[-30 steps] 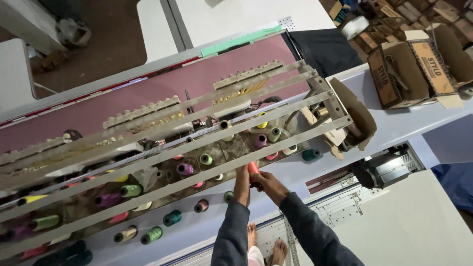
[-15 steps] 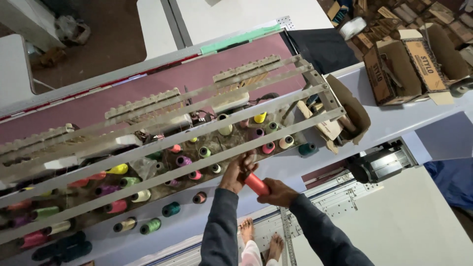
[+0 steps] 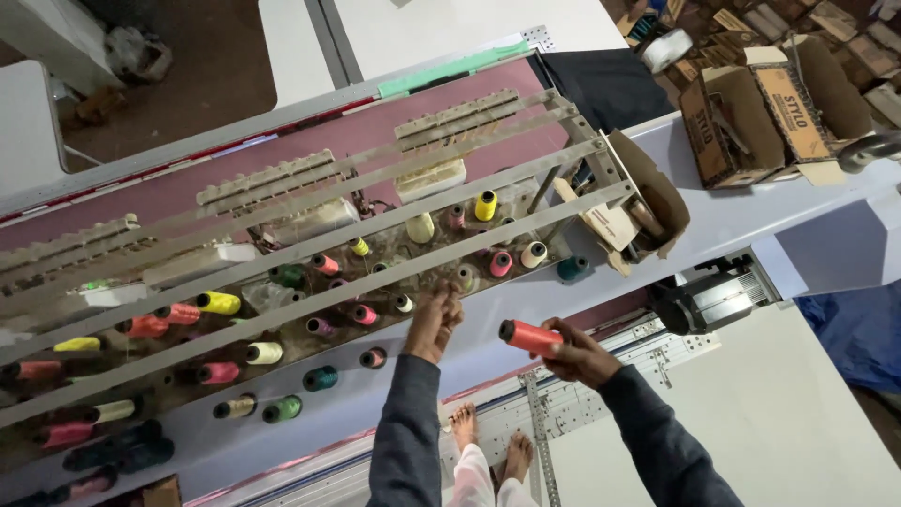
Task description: The person takes pink thread spools from a cardboard box and places them onto a multi-tiered rack on a sewing machine. They arrange the spools in a row, occasionally adjusting their positions to fit them securely.
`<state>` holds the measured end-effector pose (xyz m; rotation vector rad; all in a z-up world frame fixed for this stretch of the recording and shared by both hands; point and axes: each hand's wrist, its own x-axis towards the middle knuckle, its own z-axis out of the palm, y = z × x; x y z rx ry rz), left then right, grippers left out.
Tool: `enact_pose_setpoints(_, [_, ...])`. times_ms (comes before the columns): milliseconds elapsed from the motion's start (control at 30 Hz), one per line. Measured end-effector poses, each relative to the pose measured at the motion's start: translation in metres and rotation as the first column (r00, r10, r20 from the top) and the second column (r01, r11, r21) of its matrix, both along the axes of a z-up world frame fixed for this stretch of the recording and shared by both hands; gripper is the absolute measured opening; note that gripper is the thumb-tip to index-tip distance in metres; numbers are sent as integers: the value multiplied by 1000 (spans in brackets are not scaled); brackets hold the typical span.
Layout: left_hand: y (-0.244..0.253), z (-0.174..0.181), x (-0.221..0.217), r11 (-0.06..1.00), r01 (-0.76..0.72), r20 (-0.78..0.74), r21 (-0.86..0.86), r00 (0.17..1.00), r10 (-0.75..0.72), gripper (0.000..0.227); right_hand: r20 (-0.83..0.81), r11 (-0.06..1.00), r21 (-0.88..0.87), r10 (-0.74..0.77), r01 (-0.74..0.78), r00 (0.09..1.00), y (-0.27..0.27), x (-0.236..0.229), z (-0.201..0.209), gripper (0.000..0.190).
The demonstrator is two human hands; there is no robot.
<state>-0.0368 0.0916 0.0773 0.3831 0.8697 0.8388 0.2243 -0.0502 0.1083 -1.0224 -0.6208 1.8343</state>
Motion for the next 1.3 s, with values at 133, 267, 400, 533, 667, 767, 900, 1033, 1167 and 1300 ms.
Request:
enact_pose_setpoints(133, [8,-17,-16,999,-25,-11,46,1000,26,24,278,935,-294,-117,200,953,-11,34,-27,33])
enact_pose_setpoints(267, [7,-8,-25,992,-49,-67,113,996,57,29,555,835,-180,-351,520,755,-26,94,-63,41])
enact_pose_setpoints(400, [-7,1,-22,986,-45,-112,161,992,64,31,680,621,44,-593,783,431,-45,121,-59,42])
enact_pose_setpoints(533, [-50,42,-12,975,-31,-238,220,968,85,30,707,602,200,-635,773,311,-52,107,-33,34])
enact_pose_setpoints(667, [-92,48,-13,969,-14,-345,248,933,102,31,723,618,396,-666,679,184,-50,79,0,24])
enact_pose_setpoints(767, [-115,39,-14,949,40,-429,314,897,104,32,591,585,513,-771,628,235,-42,40,36,23])
enact_pose_setpoints(900, [-135,73,-15,892,252,-709,376,698,101,37,379,538,705,-837,463,395,-32,2,52,28])
enact_pose_setpoints(1033, [-139,102,-12,882,278,-771,381,621,137,34,342,523,792,-808,316,480,-9,-40,90,26])
enact_pose_setpoints(1167, [-126,100,-15,844,399,-829,358,551,92,32,276,536,807,-713,247,644,22,-71,108,25])
enact_pose_setpoints(1300, [-111,100,-22,777,556,-905,295,423,41,24,441,554,832,-625,-32,644,56,-95,115,29])
